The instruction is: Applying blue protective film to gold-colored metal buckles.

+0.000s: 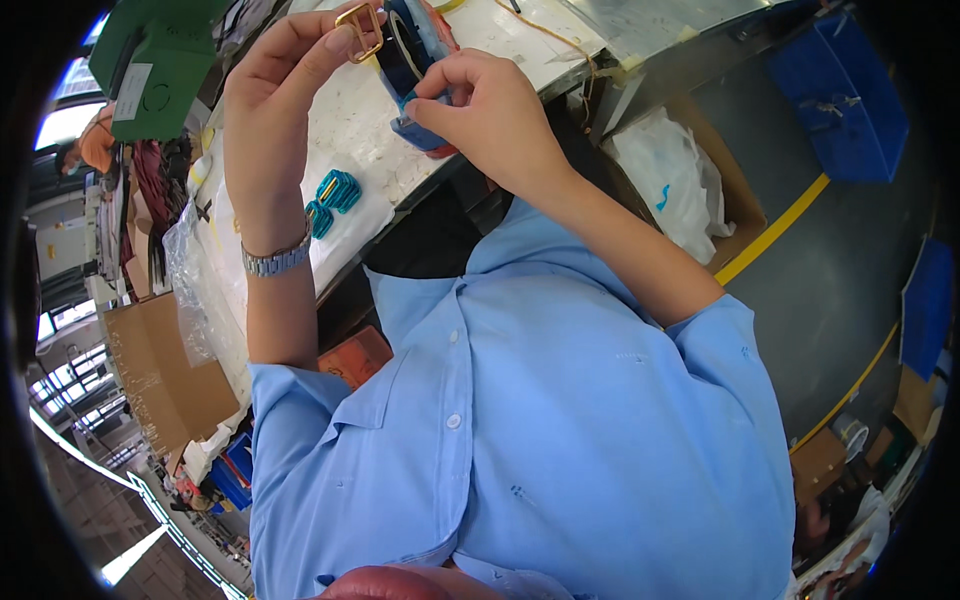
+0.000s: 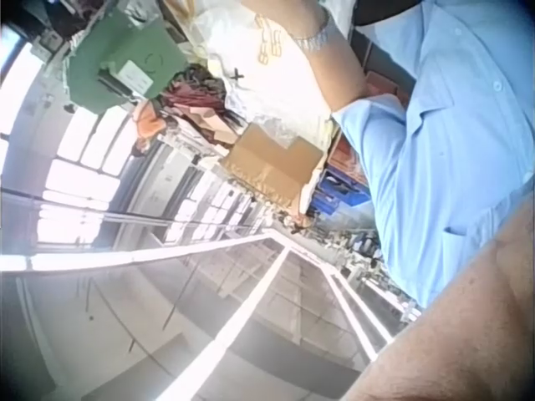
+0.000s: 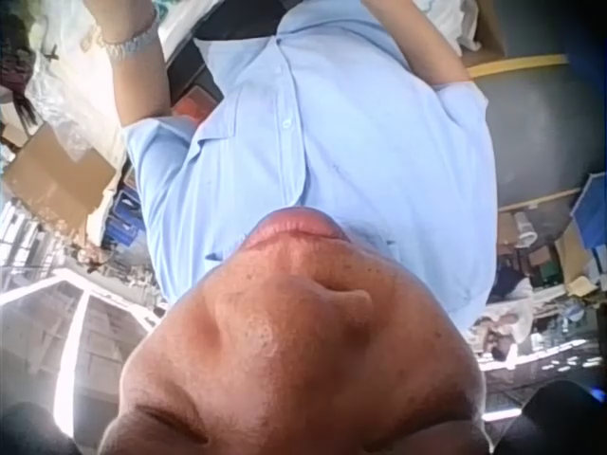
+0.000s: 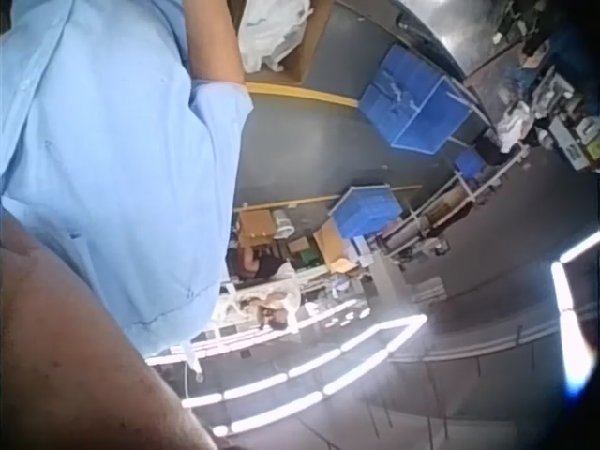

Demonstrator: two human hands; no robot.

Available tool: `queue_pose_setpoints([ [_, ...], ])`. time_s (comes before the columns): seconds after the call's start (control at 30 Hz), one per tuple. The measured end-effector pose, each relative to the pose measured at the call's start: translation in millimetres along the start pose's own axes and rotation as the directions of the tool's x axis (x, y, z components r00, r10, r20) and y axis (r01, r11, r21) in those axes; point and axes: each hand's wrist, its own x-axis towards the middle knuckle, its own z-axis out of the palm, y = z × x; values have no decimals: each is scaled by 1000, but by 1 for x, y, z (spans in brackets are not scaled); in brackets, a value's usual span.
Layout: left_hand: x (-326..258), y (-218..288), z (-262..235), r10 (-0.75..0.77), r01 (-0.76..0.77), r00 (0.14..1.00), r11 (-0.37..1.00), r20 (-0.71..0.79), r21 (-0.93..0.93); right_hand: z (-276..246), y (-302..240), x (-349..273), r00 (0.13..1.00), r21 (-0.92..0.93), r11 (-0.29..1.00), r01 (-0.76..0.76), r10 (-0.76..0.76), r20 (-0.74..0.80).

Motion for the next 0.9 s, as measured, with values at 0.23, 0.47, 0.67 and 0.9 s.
queue_pose_setpoints([
  [0.23, -65, 5, -6, -227, 139, 971, 797, -79, -588, -20, -36, -68, 923, 317, 877, -360, 285, 260],
  [0.47, -128, -11, 48, -344, 200, 917, 836, -203, -511, -25, -32, -94, 851, 317, 801, -507, 406, 334],
  [0.67, -147, -29, 58, -95, 24, 977, 937, -190, -348, -17, -30, -100, 867, 393, 779, -488, 380, 323],
  [0.9, -158, -41, 67, 50, -90, 970, 983, -239, -158, -15, -33, -105, 866, 358, 800, -482, 374, 332],
])
